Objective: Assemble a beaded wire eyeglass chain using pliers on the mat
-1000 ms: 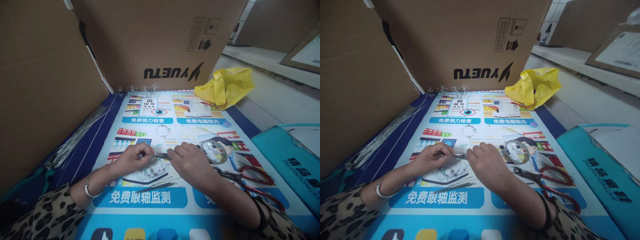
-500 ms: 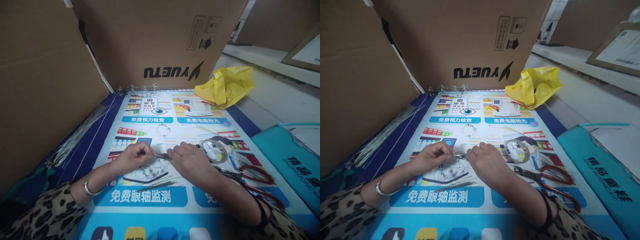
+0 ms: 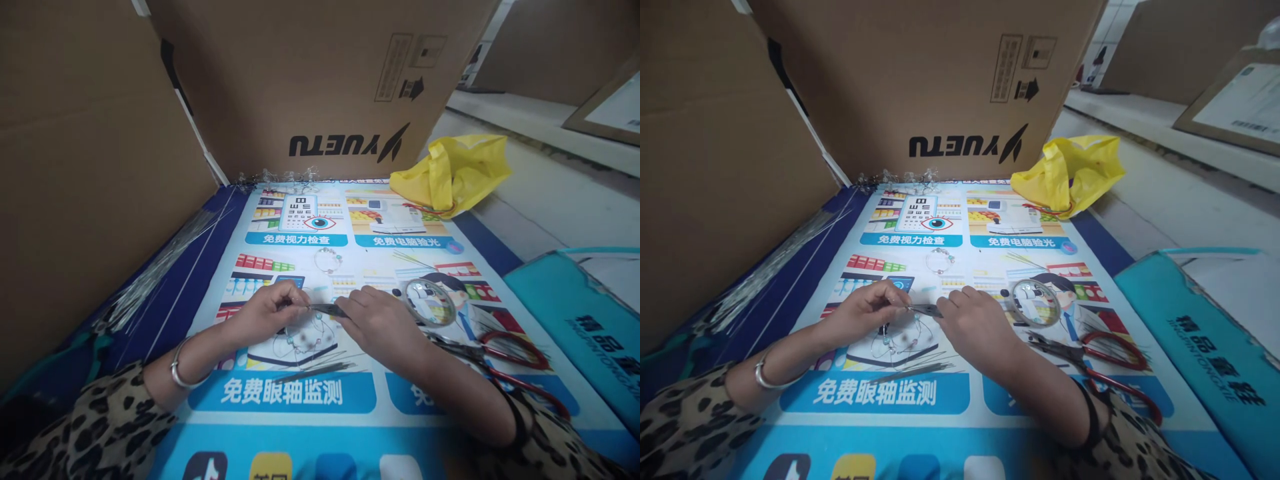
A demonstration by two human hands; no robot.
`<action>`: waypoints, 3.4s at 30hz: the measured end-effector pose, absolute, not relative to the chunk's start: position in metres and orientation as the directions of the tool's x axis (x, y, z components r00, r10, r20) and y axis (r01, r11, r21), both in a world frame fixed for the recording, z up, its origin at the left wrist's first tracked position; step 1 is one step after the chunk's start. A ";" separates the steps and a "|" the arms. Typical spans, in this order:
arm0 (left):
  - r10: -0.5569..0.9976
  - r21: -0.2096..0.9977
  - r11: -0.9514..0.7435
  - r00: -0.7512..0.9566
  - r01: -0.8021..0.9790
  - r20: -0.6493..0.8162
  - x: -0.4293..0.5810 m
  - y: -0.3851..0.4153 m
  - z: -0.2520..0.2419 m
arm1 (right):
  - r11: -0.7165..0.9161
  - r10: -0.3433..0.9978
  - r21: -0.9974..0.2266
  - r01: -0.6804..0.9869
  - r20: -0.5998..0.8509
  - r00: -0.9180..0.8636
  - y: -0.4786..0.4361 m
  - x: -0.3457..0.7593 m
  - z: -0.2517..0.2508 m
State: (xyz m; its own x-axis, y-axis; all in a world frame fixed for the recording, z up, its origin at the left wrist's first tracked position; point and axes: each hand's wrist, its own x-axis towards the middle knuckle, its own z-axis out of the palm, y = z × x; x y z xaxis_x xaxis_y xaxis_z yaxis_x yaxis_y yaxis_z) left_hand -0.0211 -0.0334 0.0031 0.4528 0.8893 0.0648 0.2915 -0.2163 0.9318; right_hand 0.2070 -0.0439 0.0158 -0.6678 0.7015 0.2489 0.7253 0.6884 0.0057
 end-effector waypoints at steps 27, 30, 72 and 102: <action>0.832 0.649 -0.552 0.394 0.524 0.390 -0.012 -0.044 0.007 | 0.639 0.695 0.189 0.745 0.274 -0.665 -0.055 0.205 0.026; 0.879 0.708 -0.475 0.332 0.523 0.344 -0.009 -0.046 0.010 | 0.622 0.690 0.219 0.751 0.300 -0.659 -0.057 0.205 0.026; 0.639 0.396 -0.768 0.560 0.504 0.527 -0.018 -0.043 0.014 | 0.617 0.713 0.105 0.780 0.346 -0.610 -0.058 0.204 0.021; 0.775 0.568 -0.609 0.567 0.554 0.279 -0.021 -0.044 0.034 | 0.646 0.696 0.090 0.758 0.338 -0.633 -0.045 0.212 0.017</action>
State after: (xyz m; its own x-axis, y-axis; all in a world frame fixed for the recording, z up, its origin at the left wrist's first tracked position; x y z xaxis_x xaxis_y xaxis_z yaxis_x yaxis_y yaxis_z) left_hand -0.0215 -0.0436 0.0338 0.5666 0.7754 0.2789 0.5539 -0.6089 0.5678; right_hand 0.2118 -0.0447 0.0172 -0.6332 0.6960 0.3385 0.7581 0.6459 0.0901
